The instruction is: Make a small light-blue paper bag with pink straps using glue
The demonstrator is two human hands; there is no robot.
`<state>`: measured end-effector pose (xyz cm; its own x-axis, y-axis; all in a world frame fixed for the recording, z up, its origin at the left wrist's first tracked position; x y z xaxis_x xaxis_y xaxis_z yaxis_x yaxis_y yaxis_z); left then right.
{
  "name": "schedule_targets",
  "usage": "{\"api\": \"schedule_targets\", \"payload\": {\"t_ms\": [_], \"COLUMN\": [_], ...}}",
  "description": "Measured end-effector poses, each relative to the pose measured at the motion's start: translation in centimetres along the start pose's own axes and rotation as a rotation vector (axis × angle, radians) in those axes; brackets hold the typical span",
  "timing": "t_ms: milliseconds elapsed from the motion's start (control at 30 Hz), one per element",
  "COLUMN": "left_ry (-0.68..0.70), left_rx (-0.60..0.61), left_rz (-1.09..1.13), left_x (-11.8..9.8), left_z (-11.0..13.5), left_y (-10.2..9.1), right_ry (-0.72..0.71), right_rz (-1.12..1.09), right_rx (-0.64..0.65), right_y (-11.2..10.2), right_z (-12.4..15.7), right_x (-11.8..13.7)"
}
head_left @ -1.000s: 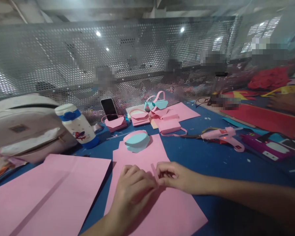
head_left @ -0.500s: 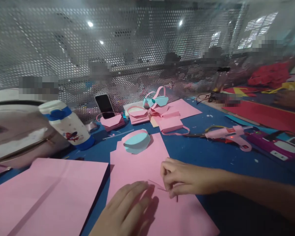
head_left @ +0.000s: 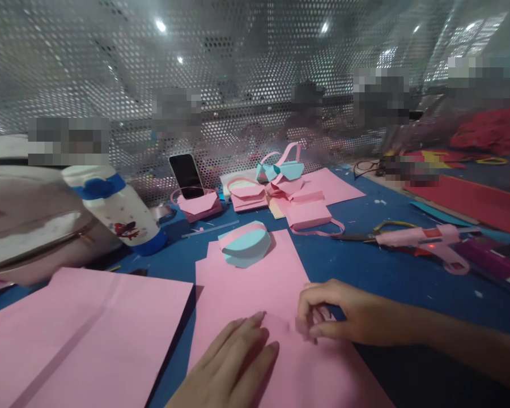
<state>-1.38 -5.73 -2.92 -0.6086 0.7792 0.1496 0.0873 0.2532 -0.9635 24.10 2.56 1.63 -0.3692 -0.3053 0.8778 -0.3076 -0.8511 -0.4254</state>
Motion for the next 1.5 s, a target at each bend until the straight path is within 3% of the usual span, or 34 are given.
{"api": "schedule_targets", "payload": {"t_ms": [267,400,533,933,1167,1267,1367,1500], "left_ry": [0.015,0.028,0.101,0.028,-0.03,0.015,-0.048,0.008], "left_rx": [0.035,-0.03,-0.002,0.035,-0.108,0.013,-0.087,0.006], "left_rz": [0.033,0.004,-0.073,-0.124,-0.094,-0.129,-0.096,-0.116], "left_x": [-0.4,-0.7,-0.9,-1.4,-1.6,-1.4,-1.3,-1.2], "left_z": [-0.3,-0.4,-0.3,-0.8,-1.7,-2.4,-2.9,-3.1], "left_y": [0.3,0.2,0.1,0.4,0.3,-0.2,-0.6,-0.7], "right_ry": [0.048,0.018,-0.046,-0.038,-0.069,-0.077,-0.066,-0.06], "right_rz": [-0.045,0.066,0.175,0.475,0.578,0.637,0.683,0.736], "right_rx": [-0.013,-0.046,-0.09,-0.195,-0.257,-0.246,-0.233,-0.239], "right_y": [0.1,0.2,0.3,1.5,2.0,1.9,1.9,2.1], "right_z": [-0.3,-0.3,-0.3,-1.4,-1.7,-1.7,-1.7,-1.7], "right_x": [-0.3,-0.2,-0.2,-1.5,-2.2,-2.0,-1.7,-1.8]}}
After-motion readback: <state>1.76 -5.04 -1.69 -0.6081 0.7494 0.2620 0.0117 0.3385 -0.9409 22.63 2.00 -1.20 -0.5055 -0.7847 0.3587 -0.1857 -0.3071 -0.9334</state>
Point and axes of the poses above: each hand's wrist, its own z-axis away from the middle knuckle, its own y-axis out of the palm, x = y × z, the point moved 1 cm from there along -z, towards the middle knuckle, and after that the axes turned 11 degrees about x, right-handed, at the moved point
